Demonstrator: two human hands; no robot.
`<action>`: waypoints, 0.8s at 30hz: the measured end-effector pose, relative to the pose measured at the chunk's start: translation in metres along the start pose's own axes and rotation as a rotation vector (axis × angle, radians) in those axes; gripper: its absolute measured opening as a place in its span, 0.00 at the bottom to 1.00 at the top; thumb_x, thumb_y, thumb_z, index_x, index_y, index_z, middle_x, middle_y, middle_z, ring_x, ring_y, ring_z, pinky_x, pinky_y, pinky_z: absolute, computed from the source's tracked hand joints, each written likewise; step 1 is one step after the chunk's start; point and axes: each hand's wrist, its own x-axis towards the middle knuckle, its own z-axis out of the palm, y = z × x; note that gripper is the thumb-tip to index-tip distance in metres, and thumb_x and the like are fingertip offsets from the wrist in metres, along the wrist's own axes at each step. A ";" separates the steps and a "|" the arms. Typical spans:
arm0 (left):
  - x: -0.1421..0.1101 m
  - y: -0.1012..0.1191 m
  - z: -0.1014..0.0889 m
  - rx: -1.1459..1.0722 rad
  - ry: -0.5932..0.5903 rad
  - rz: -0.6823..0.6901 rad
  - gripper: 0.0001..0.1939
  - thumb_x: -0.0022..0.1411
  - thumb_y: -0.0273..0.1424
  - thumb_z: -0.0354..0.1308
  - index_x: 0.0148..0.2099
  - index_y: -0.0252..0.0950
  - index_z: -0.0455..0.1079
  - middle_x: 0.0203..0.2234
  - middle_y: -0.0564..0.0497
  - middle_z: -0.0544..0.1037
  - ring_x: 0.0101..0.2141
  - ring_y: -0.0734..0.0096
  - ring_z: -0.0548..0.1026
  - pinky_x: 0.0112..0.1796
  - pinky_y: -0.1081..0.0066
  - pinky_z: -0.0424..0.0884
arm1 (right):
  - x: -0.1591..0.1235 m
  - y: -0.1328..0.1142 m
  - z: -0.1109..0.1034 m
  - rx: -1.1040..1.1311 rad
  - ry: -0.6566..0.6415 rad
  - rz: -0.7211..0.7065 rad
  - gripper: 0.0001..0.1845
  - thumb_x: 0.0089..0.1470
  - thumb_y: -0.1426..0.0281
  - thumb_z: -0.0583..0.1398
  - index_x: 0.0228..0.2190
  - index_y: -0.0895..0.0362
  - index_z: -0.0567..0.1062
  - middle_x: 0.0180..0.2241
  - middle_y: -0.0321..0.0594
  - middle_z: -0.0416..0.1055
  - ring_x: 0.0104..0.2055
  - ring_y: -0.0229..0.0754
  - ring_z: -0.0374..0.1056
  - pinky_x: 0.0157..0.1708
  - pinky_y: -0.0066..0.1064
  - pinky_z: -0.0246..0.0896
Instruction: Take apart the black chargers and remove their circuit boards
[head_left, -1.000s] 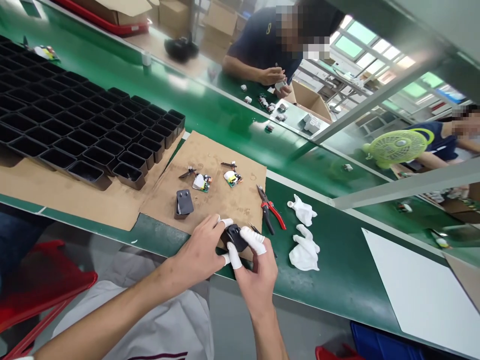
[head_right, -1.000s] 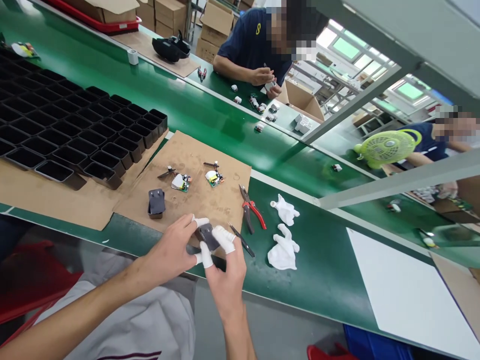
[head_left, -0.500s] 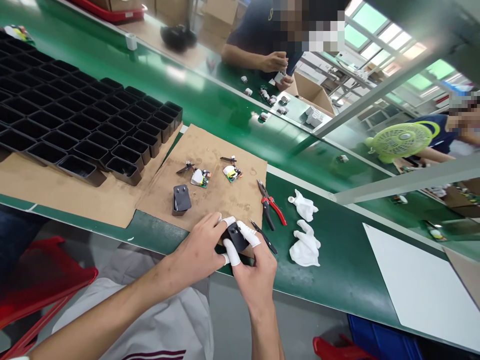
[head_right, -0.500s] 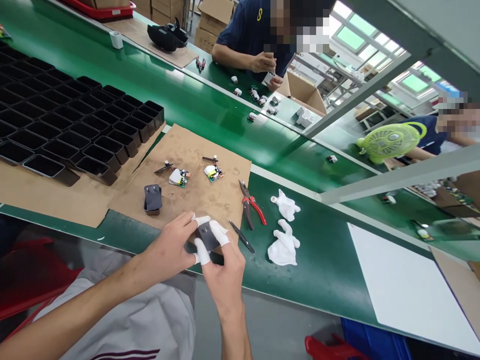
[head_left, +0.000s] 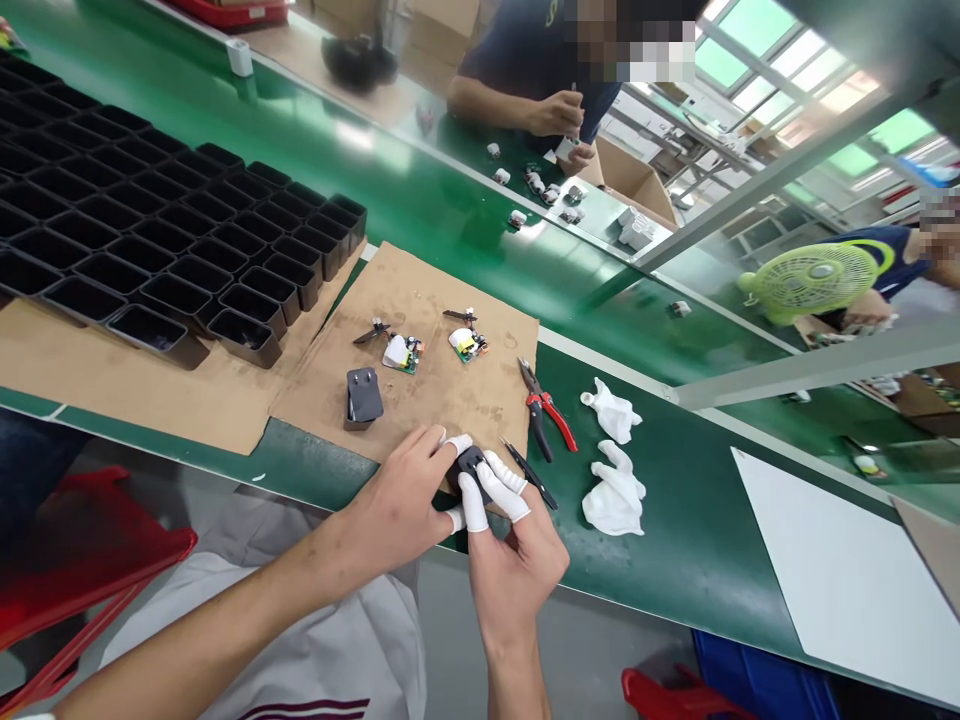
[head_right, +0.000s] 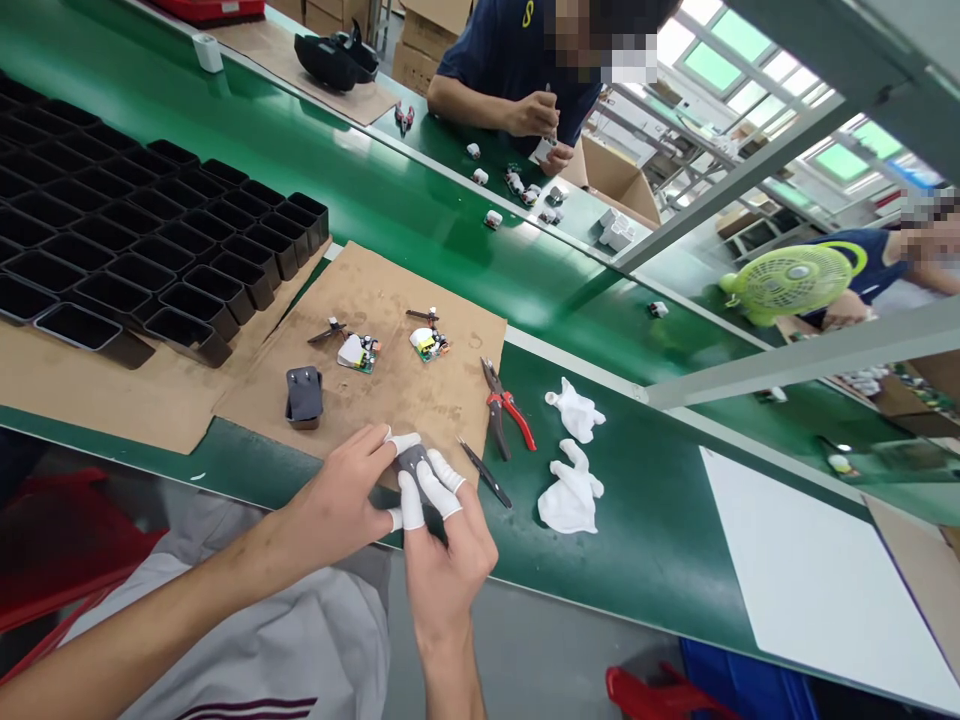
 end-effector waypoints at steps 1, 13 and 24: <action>0.000 0.000 0.000 0.002 -0.005 -0.002 0.27 0.53 0.14 0.62 0.53 0.40 0.71 0.43 0.49 0.75 0.45 0.53 0.75 0.45 0.58 0.75 | 0.000 -0.001 0.000 -0.015 0.007 -0.017 0.13 0.66 0.78 0.72 0.49 0.52 0.89 0.48 0.45 0.90 0.45 0.49 0.88 0.46 0.40 0.89; -0.001 0.002 -0.002 -0.011 -0.032 0.005 0.21 0.54 0.15 0.59 0.48 0.40 0.69 0.44 0.47 0.75 0.44 0.53 0.74 0.45 0.56 0.75 | 0.007 0.002 -0.011 -0.071 -0.121 -0.102 0.09 0.68 0.78 0.69 0.44 0.52 0.87 0.47 0.46 0.86 0.46 0.48 0.87 0.43 0.36 0.87; 0.001 -0.002 -0.028 -0.410 -0.086 -0.080 0.18 0.70 0.22 0.53 0.56 0.42 0.75 0.48 0.47 0.79 0.52 0.57 0.77 0.56 0.58 0.77 | 0.010 0.036 -0.019 -0.108 -0.243 -0.382 0.19 0.69 0.75 0.70 0.58 0.50 0.86 0.44 0.47 0.87 0.46 0.53 0.90 0.43 0.38 0.90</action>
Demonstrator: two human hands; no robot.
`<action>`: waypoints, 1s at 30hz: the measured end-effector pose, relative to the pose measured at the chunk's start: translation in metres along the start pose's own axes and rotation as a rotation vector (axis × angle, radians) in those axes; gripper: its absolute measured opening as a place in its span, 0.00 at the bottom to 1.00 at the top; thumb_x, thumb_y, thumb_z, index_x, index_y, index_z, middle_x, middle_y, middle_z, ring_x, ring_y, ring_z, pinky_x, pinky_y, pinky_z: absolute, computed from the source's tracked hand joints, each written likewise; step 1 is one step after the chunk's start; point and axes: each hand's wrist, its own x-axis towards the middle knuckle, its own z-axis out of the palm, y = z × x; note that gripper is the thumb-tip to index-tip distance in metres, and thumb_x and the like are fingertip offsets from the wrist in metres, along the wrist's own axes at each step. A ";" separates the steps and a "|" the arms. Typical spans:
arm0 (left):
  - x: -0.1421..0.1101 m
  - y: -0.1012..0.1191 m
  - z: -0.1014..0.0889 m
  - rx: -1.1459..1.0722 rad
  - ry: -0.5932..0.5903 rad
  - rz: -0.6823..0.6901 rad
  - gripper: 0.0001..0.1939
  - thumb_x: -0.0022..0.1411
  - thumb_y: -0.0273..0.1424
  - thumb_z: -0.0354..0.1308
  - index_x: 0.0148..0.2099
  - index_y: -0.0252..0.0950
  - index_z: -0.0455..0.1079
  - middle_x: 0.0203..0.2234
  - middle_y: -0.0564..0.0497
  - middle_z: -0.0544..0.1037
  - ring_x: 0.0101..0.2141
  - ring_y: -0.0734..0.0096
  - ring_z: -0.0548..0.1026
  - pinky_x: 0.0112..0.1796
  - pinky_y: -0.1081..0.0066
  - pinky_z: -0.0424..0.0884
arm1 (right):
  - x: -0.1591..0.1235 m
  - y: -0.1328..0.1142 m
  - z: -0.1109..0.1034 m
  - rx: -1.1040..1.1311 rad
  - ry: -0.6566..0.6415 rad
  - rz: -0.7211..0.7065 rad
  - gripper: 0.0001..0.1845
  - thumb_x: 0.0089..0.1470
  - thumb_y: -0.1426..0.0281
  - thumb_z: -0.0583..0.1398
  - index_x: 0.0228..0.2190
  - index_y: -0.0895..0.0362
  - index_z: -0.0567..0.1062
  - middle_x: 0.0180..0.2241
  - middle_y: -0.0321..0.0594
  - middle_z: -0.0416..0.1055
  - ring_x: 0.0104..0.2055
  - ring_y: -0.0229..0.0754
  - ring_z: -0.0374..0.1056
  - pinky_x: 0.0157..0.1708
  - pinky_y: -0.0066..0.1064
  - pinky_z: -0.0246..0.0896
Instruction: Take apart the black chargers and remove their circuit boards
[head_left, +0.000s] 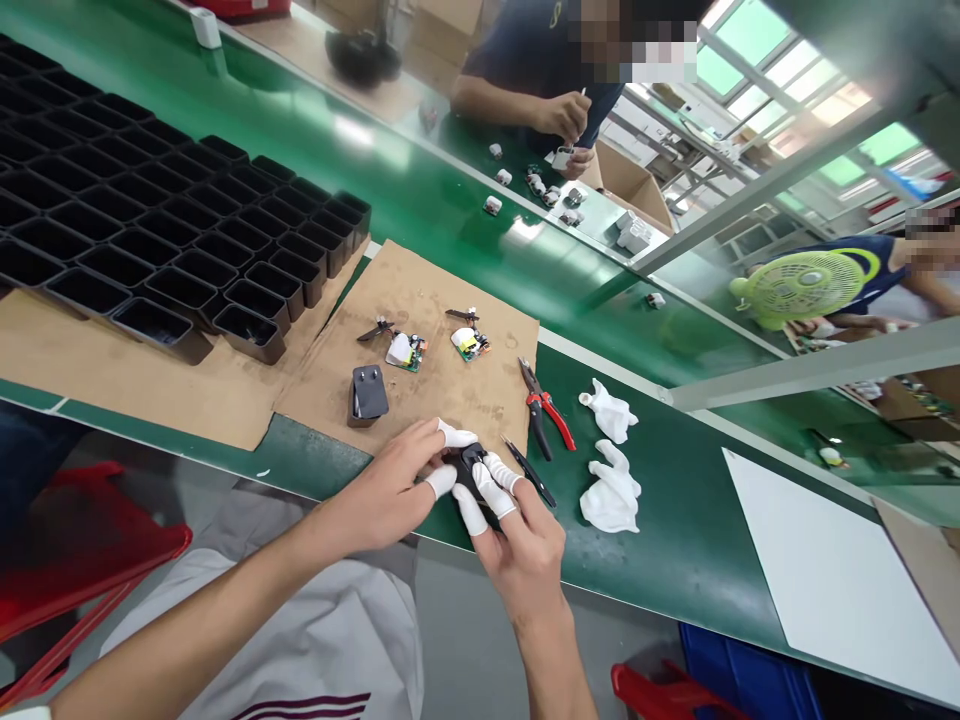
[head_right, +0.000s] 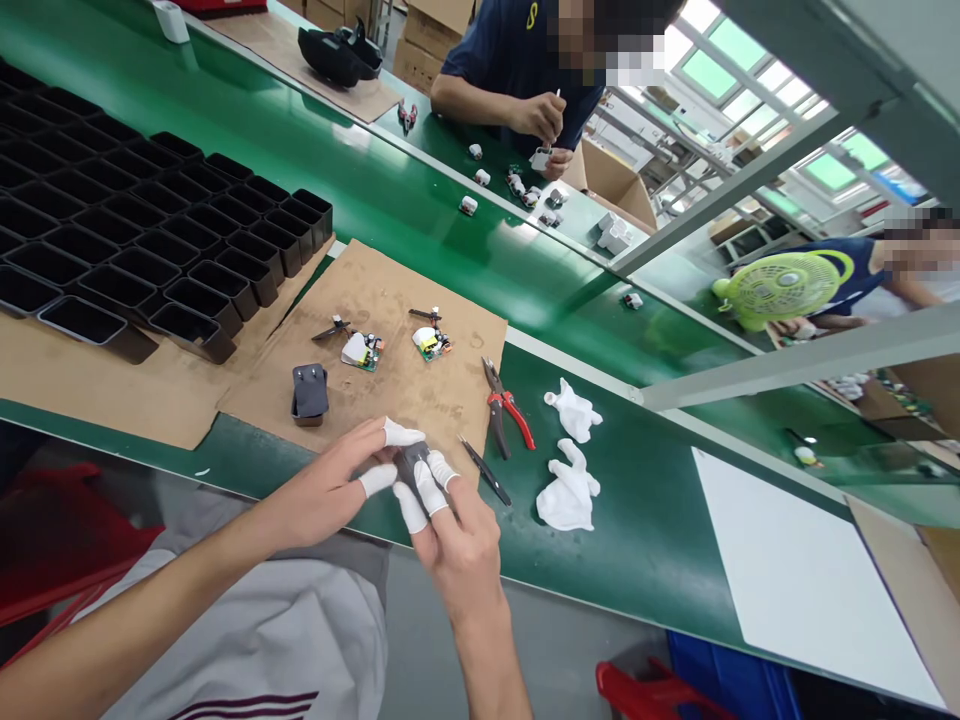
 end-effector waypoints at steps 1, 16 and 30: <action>0.000 0.001 -0.001 -0.031 0.007 -0.018 0.16 0.75 0.24 0.51 0.55 0.42 0.76 0.49 0.47 0.80 0.53 0.57 0.78 0.57 0.57 0.76 | 0.000 0.001 -0.001 0.003 -0.008 -0.013 0.20 0.69 0.75 0.71 0.59 0.50 0.86 0.43 0.47 0.87 0.45 0.52 0.90 0.43 0.38 0.90; -0.027 -0.012 0.014 -0.054 0.232 -0.205 0.22 0.83 0.48 0.54 0.67 0.40 0.70 0.63 0.38 0.81 0.63 0.50 0.81 0.68 0.46 0.74 | 0.003 -0.002 0.018 -0.027 0.060 0.092 0.24 0.70 0.78 0.68 0.63 0.50 0.84 0.46 0.48 0.88 0.51 0.54 0.90 0.52 0.41 0.89; -0.024 -0.016 0.010 -0.125 0.291 -0.191 0.21 0.84 0.49 0.53 0.62 0.40 0.73 0.61 0.39 0.82 0.60 0.51 0.81 0.66 0.48 0.74 | 0.004 -0.013 0.022 0.212 0.144 0.332 0.16 0.64 0.77 0.74 0.49 0.47 0.91 0.39 0.42 0.88 0.44 0.50 0.89 0.48 0.37 0.89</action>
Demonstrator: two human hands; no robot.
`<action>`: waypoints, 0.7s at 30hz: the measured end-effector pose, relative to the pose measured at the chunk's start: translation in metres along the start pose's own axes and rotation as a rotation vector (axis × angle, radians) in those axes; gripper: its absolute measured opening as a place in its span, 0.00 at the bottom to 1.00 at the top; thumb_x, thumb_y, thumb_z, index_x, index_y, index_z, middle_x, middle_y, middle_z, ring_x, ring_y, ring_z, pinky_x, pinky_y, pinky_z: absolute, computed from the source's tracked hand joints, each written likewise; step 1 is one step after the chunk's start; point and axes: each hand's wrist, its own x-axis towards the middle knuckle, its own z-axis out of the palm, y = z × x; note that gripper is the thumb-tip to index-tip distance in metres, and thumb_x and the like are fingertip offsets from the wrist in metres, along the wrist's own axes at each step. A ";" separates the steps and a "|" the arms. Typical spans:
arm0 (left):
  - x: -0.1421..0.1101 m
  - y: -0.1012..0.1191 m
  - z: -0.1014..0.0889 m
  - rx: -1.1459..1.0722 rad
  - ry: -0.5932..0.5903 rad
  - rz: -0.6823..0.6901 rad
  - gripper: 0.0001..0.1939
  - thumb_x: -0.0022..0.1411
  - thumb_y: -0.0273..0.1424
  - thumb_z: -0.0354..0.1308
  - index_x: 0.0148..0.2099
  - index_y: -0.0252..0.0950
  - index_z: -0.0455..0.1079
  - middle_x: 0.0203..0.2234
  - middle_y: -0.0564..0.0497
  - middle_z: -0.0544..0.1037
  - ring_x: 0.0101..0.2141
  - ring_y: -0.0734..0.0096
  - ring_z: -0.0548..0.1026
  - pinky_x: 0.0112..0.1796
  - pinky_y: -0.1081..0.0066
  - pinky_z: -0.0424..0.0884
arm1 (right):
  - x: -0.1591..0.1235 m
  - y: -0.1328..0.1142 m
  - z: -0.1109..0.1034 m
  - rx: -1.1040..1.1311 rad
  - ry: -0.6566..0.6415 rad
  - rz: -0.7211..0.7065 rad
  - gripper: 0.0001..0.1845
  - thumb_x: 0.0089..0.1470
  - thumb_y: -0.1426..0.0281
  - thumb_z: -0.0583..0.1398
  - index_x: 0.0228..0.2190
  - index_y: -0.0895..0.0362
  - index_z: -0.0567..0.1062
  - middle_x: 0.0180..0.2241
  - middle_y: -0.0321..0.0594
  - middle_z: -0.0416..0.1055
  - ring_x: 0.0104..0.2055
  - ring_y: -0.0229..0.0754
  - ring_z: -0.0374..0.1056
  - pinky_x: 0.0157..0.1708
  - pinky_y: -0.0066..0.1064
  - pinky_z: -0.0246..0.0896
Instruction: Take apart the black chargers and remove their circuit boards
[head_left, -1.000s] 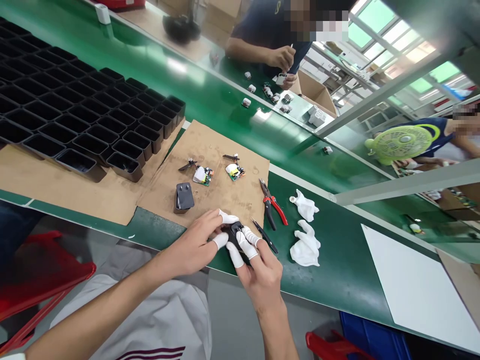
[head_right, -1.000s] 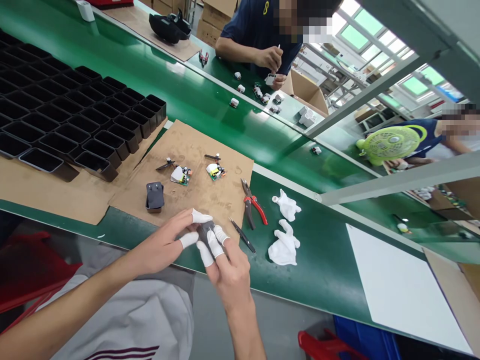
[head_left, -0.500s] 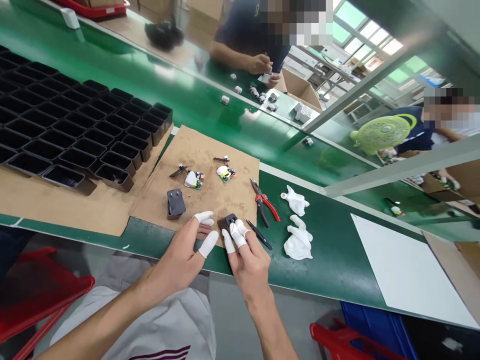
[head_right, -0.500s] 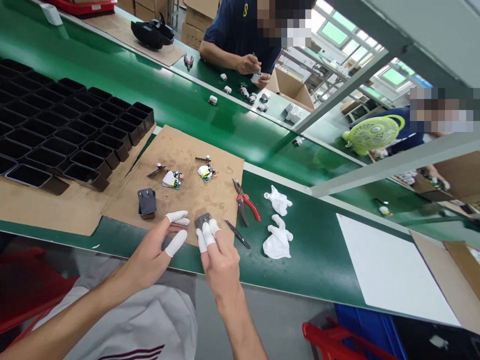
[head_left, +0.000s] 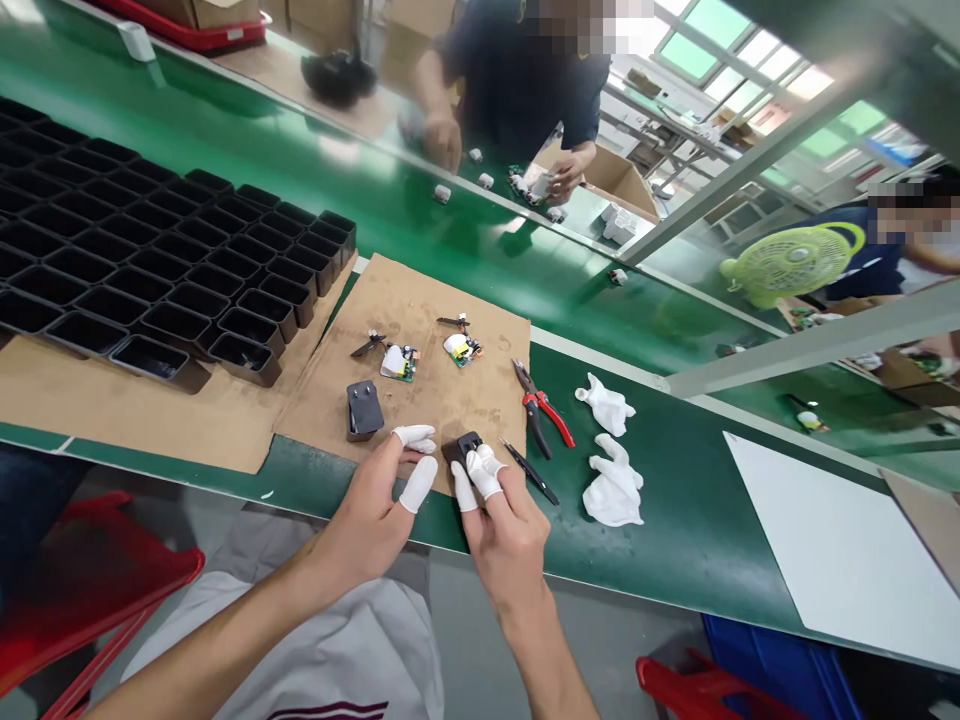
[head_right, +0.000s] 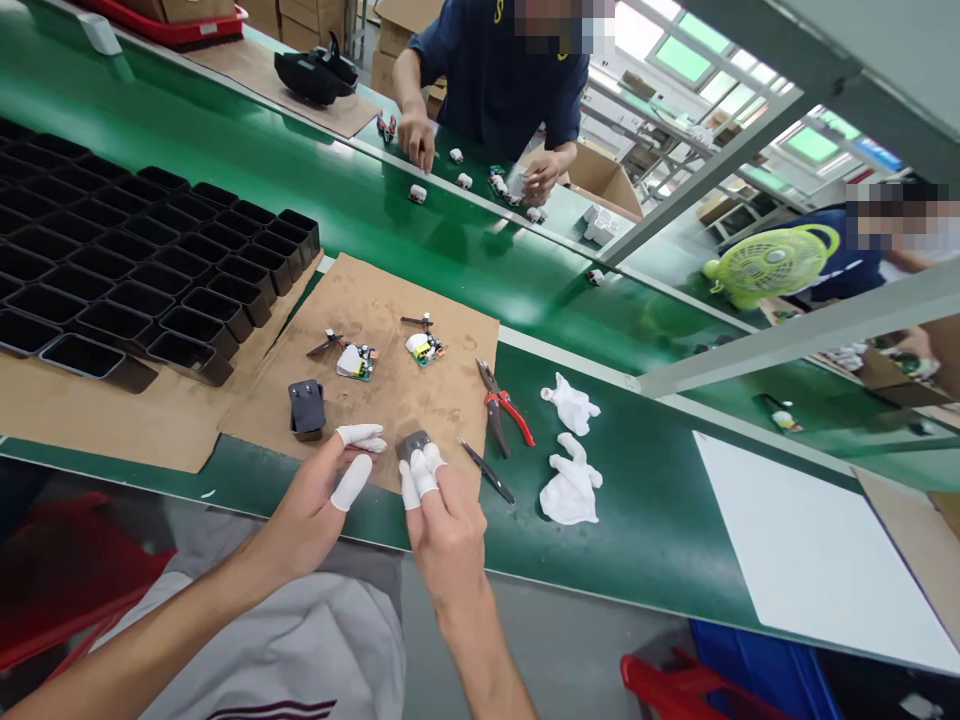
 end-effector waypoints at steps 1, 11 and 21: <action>0.000 0.000 0.000 -0.001 -0.001 0.000 0.21 0.84 0.50 0.53 0.62 0.40 0.73 0.61 0.39 0.82 0.61 0.51 0.81 0.66 0.48 0.74 | 0.000 0.002 0.003 0.025 0.009 0.037 0.13 0.64 0.75 0.74 0.47 0.48 0.92 0.38 0.42 0.88 0.43 0.49 0.89 0.48 0.37 0.88; -0.004 -0.005 0.001 0.021 0.001 -0.014 0.27 0.82 0.54 0.53 0.67 0.39 0.71 0.63 0.37 0.80 0.64 0.49 0.80 0.68 0.46 0.72 | -0.011 -0.007 0.007 0.452 0.360 0.574 0.21 0.82 0.55 0.56 0.58 0.51 0.85 0.47 0.44 0.89 0.51 0.47 0.89 0.55 0.44 0.89; -0.005 -0.013 0.000 0.027 0.000 -0.019 0.27 0.82 0.53 0.55 0.69 0.40 0.71 0.64 0.38 0.81 0.64 0.48 0.80 0.69 0.45 0.73 | -0.012 -0.025 -0.003 0.449 0.499 0.607 0.11 0.75 0.61 0.67 0.53 0.51 0.85 0.52 0.45 0.87 0.53 0.48 0.86 0.50 0.40 0.89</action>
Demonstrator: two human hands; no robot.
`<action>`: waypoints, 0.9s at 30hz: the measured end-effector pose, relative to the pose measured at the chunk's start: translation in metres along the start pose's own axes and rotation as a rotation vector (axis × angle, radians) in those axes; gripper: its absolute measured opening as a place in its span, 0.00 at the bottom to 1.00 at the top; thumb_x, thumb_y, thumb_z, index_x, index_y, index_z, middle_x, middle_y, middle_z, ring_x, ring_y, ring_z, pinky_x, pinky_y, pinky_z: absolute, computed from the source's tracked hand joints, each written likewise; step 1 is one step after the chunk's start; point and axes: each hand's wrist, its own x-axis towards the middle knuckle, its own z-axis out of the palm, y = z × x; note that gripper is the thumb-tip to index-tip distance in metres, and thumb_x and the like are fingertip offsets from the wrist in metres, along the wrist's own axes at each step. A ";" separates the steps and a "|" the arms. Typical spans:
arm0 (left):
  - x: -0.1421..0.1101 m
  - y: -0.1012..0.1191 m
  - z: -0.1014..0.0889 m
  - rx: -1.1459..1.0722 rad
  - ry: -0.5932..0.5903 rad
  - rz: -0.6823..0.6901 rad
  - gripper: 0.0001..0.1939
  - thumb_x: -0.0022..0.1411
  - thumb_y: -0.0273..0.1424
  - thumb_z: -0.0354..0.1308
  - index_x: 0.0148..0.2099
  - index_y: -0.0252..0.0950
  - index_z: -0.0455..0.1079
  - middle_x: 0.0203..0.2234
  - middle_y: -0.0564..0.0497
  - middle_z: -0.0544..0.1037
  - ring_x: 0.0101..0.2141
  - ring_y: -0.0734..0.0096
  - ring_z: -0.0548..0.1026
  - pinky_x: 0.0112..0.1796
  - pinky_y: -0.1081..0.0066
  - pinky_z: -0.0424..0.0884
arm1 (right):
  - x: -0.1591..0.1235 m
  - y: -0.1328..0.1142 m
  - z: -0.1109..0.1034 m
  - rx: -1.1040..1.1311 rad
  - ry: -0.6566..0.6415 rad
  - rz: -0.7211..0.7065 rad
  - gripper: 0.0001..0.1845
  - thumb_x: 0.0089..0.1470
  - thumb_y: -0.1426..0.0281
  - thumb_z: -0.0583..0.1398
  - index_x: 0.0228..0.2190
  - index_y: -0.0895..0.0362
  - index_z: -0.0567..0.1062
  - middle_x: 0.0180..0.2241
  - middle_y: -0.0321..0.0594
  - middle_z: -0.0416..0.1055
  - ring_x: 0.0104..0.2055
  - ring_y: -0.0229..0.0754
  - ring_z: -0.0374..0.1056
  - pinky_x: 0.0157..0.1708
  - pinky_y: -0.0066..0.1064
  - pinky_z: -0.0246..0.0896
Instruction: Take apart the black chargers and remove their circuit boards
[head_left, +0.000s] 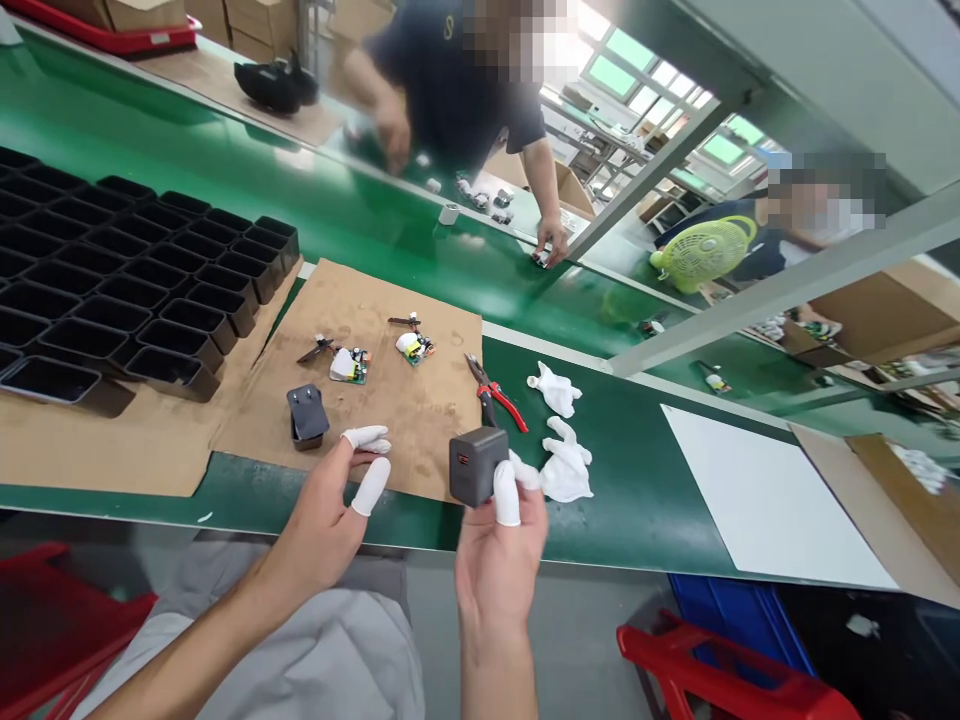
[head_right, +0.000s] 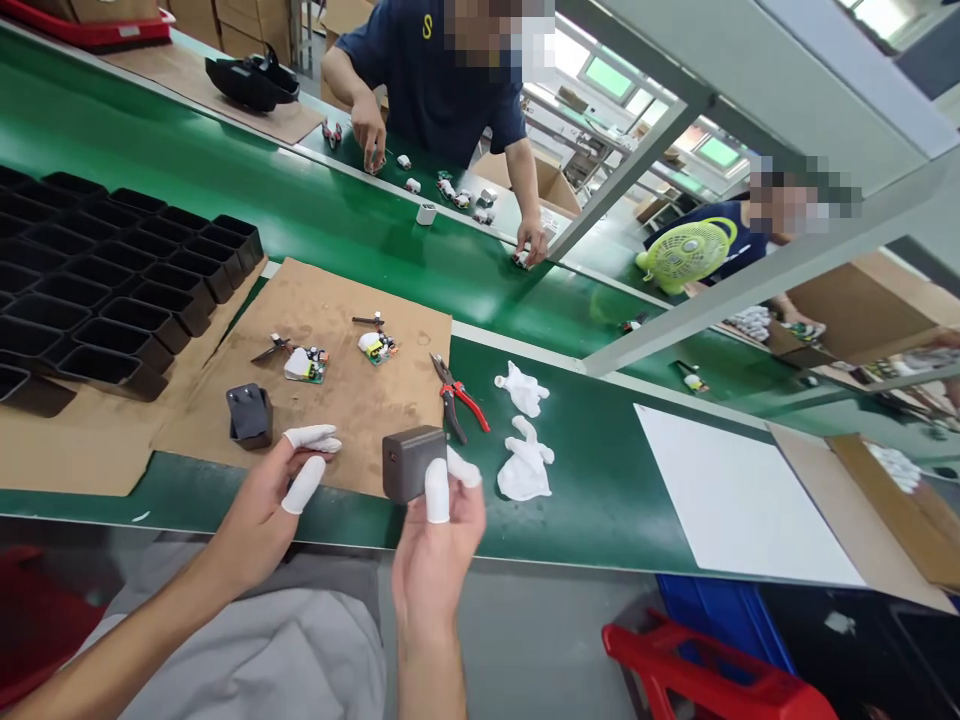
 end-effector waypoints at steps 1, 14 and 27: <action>0.000 0.000 0.000 -0.004 0.001 -0.003 0.27 0.82 0.53 0.55 0.69 0.40 0.71 0.64 0.38 0.81 0.65 0.48 0.80 0.69 0.46 0.73 | 0.001 -0.002 -0.002 -0.098 0.023 -0.157 0.10 0.73 0.65 0.70 0.53 0.51 0.85 0.52 0.45 0.86 0.51 0.47 0.86 0.49 0.39 0.88; -0.001 -0.003 0.000 0.000 -0.018 -0.008 0.27 0.82 0.53 0.57 0.69 0.41 0.72 0.66 0.37 0.79 0.65 0.49 0.79 0.68 0.49 0.72 | 0.010 0.021 0.001 -0.680 -0.257 -0.775 0.18 0.70 0.78 0.70 0.58 0.54 0.84 0.49 0.49 0.85 0.51 0.51 0.87 0.50 0.38 0.87; 0.000 -0.002 0.000 0.016 -0.036 -0.024 0.32 0.81 0.58 0.54 0.69 0.40 0.72 0.66 0.35 0.79 0.65 0.47 0.77 0.69 0.45 0.69 | 0.015 0.017 -0.006 -0.640 -0.356 -0.709 0.18 0.70 0.81 0.67 0.54 0.50 0.86 0.46 0.46 0.85 0.51 0.50 0.87 0.50 0.39 0.87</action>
